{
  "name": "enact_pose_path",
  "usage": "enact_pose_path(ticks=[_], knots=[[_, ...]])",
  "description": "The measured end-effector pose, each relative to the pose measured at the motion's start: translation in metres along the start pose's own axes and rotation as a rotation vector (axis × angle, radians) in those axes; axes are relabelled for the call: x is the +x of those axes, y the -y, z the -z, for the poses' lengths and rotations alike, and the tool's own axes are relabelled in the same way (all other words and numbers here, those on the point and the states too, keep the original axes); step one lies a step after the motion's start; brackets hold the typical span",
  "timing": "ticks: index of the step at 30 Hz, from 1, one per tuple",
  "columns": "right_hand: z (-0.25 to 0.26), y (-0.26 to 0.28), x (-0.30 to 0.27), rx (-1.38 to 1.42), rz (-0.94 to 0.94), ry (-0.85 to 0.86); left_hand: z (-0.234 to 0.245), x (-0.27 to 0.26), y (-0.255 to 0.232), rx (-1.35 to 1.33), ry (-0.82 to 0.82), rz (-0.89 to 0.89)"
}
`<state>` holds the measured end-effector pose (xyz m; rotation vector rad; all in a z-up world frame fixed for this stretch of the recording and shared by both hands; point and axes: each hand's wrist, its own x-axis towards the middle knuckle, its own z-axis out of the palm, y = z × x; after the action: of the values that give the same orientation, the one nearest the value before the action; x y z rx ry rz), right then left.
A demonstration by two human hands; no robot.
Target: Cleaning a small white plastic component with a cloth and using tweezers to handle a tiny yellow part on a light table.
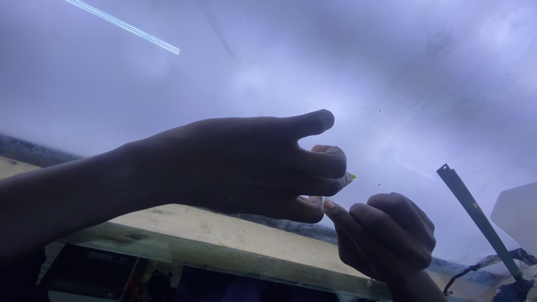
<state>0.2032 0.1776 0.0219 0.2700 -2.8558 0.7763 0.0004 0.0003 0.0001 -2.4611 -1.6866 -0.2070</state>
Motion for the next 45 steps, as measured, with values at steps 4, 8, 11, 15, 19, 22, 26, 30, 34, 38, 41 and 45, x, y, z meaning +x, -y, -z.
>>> enact_pose_path(ticks=[4,8,11,15,19,22,26,30,34,38,41,45], knots=[[-0.003,0.000,0.004,0.019,-0.015,-0.006,-0.004,-0.002,-0.004,-0.041,0.026,-0.013],[0.002,0.001,0.001,-0.010,-0.038,-0.005,0.001,-0.002,-0.003,0.022,0.062,0.009],[0.003,0.001,0.002,0.007,-0.032,0.012,0.002,0.000,-0.001,0.000,0.064,-0.043],[0.004,0.001,0.000,-0.009,-0.077,-0.009,0.002,-0.001,0.000,0.044,0.060,-0.023],[0.004,0.000,0.002,0.001,-0.085,0.027,0.000,0.000,-0.002,0.020,0.043,0.005],[0.003,0.000,0.003,-0.027,-0.084,-0.039,-0.002,-0.001,-0.003,0.035,0.028,0.021],[0.004,-0.001,0.002,-0.032,-0.088,-0.009,-0.001,0.001,-0.001,-0.011,0.045,-0.031],[0.005,0.000,0.004,-0.023,-0.112,-0.041,-0.006,0.001,-0.004,-0.025,0.007,-0.003],[0.002,-0.001,0.004,-0.026,-0.109,-0.035,-0.002,0.002,0.000,-0.015,0.031,-0.021],[0.006,-0.001,0.005,-0.043,-0.115,-0.042,0.000,0.002,0.000,0.042,0.007,0.037],[0.005,0.000,0.004,-0.033,-0.130,-0.014,0.000,0.003,0.000,0.020,0.072,-0.069],[0.006,0.000,0.006,-0.035,-0.153,-0.050,-0.004,0.001,0.000,0.048,0.000,0.013]])
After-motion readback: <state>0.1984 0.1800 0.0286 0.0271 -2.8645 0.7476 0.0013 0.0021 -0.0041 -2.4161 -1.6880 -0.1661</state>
